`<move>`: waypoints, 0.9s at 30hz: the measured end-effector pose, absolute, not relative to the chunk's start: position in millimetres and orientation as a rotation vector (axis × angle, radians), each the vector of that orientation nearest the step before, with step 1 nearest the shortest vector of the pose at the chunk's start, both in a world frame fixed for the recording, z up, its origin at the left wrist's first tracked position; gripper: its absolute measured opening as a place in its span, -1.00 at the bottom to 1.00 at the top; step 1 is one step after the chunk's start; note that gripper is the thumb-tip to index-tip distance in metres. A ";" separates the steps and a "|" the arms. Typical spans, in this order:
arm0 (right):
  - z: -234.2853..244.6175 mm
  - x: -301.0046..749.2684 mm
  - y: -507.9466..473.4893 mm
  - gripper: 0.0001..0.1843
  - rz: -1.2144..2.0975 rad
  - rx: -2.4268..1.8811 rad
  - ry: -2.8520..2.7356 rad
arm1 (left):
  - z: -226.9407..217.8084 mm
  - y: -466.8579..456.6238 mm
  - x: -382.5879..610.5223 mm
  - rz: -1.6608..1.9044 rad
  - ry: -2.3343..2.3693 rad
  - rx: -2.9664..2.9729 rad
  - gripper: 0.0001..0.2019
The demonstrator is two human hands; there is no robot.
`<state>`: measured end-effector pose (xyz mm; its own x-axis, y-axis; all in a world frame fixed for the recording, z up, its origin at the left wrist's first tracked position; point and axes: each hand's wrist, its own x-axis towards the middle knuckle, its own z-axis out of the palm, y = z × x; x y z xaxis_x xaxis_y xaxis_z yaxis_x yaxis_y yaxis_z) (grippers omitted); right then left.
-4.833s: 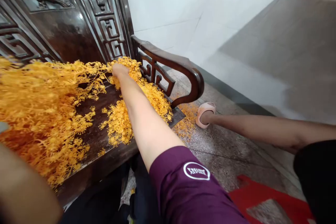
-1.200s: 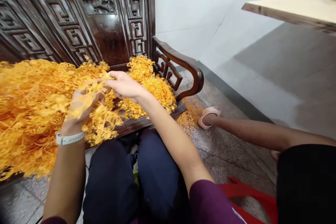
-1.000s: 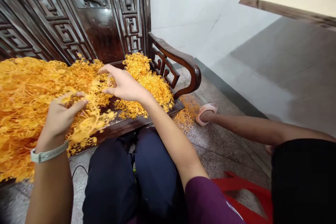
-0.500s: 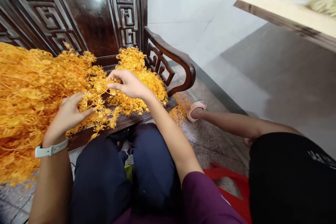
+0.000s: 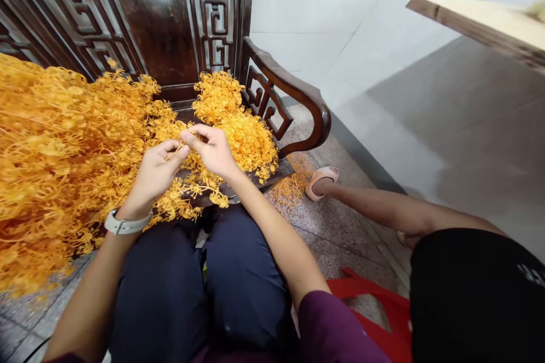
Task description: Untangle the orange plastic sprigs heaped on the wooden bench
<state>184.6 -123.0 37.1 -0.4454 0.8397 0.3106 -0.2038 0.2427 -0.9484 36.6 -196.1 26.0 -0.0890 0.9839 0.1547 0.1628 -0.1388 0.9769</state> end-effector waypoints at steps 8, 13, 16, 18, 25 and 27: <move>27.5 171.4 -126.3 -0.59 1.097 -0.771 -1.584 | 28.9 -196.8 35.1 1.347 1.400 1.449 -0.51; 31.0 180.5 -94.6 -0.73 1.376 -1.017 -0.935 | 25.1 -208.1 36.6 1.314 1.295 1.282 -0.46; 28.2 206.9 -65.0 -0.65 1.320 -1.106 -0.829 | 22.6 -219.3 33.8 1.350 1.263 1.042 -0.44; 22.0 228.4 -47.8 -0.65 1.166 -1.157 -1.008 | 21.1 -221.5 32.0 1.362 1.274 0.952 -0.42; 20.1 302.5 -0.9 -0.85 0.360 -1.463 -1.796 | 21.7 -207.5 38.5 1.336 1.268 0.904 -0.52; 27.7 311.7 8.8 -0.86 0.477 -1.402 -1.925 | 24.1 -202.4 43.8 1.302 1.292 0.940 -0.59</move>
<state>311.7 8.8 27.7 -0.1709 0.9321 0.3195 0.6753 0.3469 -0.6509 43.8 -202.4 24.1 -0.1647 0.9779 -0.1289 -0.1368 0.1068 0.9848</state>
